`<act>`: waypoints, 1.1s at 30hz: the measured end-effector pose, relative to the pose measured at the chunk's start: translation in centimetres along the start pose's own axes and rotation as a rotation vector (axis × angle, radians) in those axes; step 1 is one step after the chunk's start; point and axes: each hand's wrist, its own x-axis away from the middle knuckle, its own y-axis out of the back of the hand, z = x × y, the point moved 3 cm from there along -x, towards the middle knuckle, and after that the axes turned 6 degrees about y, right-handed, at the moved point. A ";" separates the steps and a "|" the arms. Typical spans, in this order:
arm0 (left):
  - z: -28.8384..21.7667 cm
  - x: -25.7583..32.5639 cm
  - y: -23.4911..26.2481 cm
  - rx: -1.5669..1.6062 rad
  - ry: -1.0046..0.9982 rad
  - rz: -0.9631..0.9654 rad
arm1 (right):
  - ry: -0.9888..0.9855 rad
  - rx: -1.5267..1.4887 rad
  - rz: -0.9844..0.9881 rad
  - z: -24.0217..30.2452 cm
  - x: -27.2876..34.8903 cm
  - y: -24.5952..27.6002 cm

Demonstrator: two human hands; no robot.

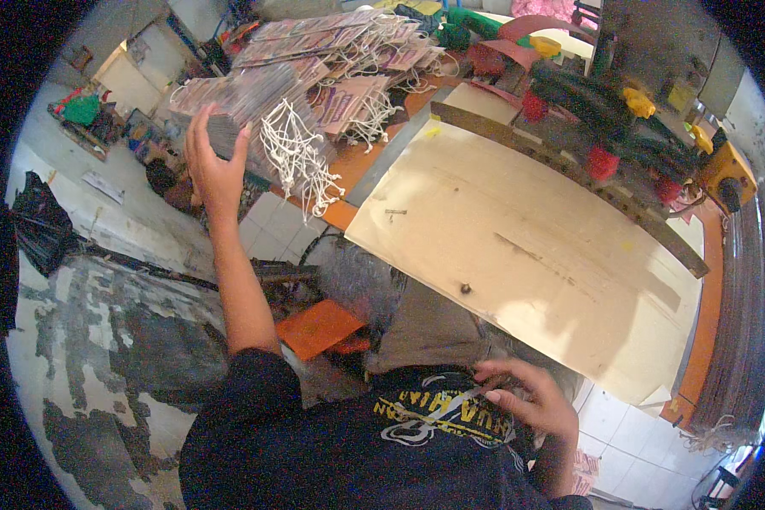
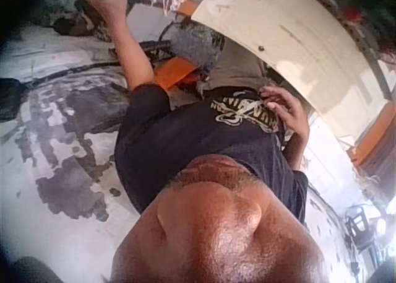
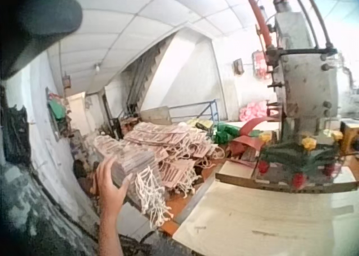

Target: The person organizes stacks of printed plastic labels by picking up sections of labels, aligning them, and placing them into larger stacks on a work table.

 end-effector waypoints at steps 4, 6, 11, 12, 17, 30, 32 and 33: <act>0.1 -0.7 -0.7 0.011 0.010 0.051 | -0.007 0.011 -0.010 -0.5 -0.5 -0.1; 0.5 -1.1 -0.8 0.035 0.018 0.086 | 0.021 0.017 -0.009 -0.8 -0.9 -0.3; 0.7 -2.3 -0.1 0.055 0.039 0.143 | 0.031 0.034 -0.001 -1.0 -1.3 -0.2; 0.7 -2.5 0.0 0.048 0.032 0.148 | 0.023 0.036 -0.002 -1.1 -1.2 0.0; 0.3 -3.2 0.4 0.000 0.035 0.180 | -0.013 0.043 -0.028 -1.7 -0.5 0.5; -0.9 -3.8 1.1 -0.199 -0.212 0.073 | -0.088 0.077 -0.064 -2.8 0.3 1.0; -0.7 -4.0 1.2 -0.236 -0.239 0.075 | -0.090 0.085 -0.067 -3.1 0.4 1.1; -0.9 -4.1 1.3 -0.252 -0.245 0.076 | -0.090 0.087 -0.071 -3.3 0.4 1.2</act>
